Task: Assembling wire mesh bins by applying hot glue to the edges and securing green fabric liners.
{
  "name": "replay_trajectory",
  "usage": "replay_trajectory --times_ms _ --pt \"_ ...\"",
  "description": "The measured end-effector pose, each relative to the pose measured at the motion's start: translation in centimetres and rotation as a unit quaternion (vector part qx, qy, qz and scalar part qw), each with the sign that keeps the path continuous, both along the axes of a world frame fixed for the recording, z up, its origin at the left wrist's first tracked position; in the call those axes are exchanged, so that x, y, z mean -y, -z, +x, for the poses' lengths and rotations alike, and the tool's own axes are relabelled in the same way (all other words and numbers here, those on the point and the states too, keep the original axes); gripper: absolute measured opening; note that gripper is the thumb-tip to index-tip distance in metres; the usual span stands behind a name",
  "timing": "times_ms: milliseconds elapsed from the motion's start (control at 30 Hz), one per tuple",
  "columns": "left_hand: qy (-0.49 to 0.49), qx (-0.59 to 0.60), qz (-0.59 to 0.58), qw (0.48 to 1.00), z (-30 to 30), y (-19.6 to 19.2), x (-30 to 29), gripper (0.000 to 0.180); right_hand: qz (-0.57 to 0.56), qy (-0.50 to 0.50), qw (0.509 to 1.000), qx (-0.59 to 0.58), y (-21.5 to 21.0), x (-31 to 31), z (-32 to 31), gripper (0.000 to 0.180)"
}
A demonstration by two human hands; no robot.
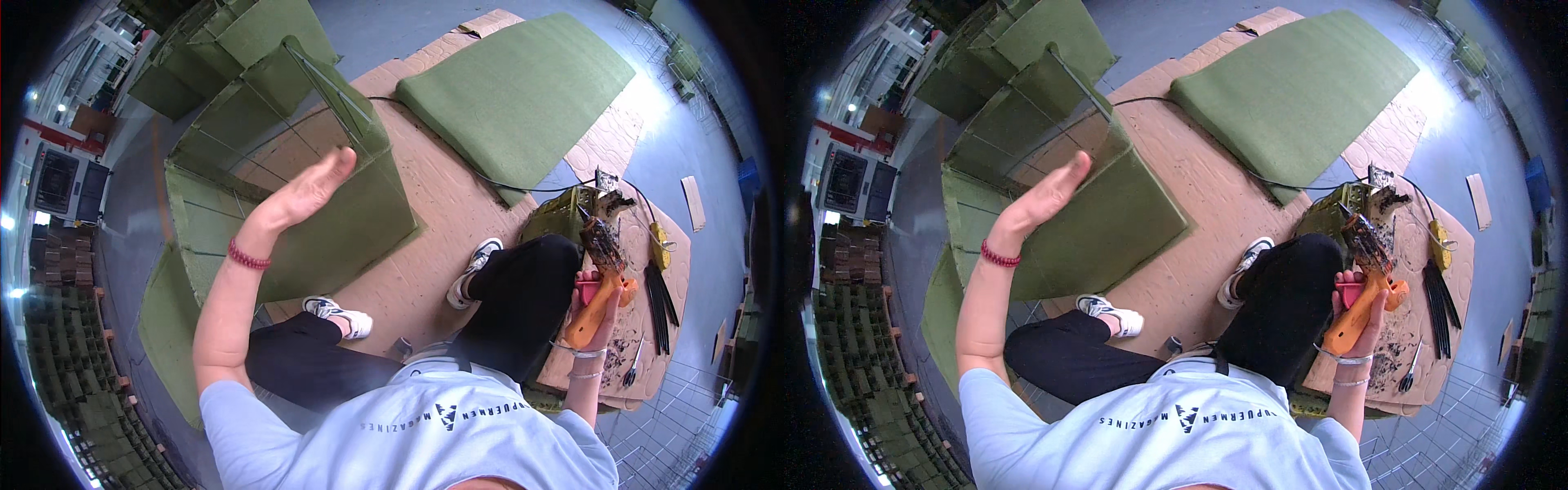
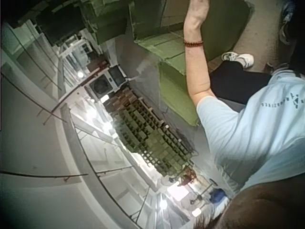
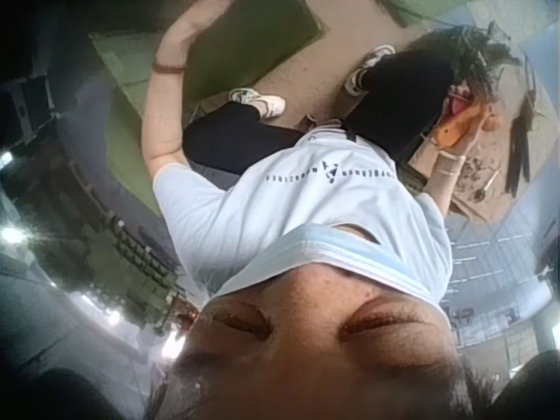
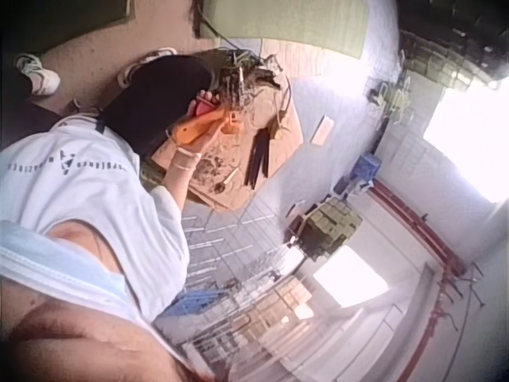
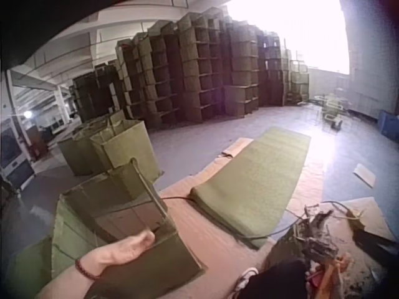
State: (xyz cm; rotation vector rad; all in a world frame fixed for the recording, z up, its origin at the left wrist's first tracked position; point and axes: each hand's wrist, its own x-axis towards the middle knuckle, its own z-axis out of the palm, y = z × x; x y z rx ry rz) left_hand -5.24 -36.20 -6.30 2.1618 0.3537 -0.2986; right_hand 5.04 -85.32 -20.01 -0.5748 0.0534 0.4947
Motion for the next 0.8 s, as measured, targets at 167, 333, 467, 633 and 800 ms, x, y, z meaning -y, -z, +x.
replay_trajectory --times_ms 167,333,467,633,800 --pt "-0.092 0.199 0.309 0.925 1.0 -0.3 3.7 0.120 -0.023 0.033 0.999 0.002 0.0 0.9 -0.3 0.056" --pt "-0.044 -0.026 0.197 0.979 4.7 0.4 4.9 0.114 -0.045 0.071 0.996 0.004 -0.5 1.4 -0.6 0.055" --pt "0.051 0.034 -0.104 0.993 4.6 3.9 1.7 0.067 -0.023 0.072 0.997 0.007 -0.2 1.4 -1.1 0.054" --pt "-0.023 0.068 0.020 0.997 2.8 3.4 -6.0 0.071 -0.009 0.027 1.000 -0.009 -0.8 0.0 -0.5 0.055" --pt "-0.169 0.398 0.276 0.859 0.8 -1.6 1.5 0.058 -0.086 -0.002 0.995 0.043 -3.4 -1.0 -0.7 0.059"
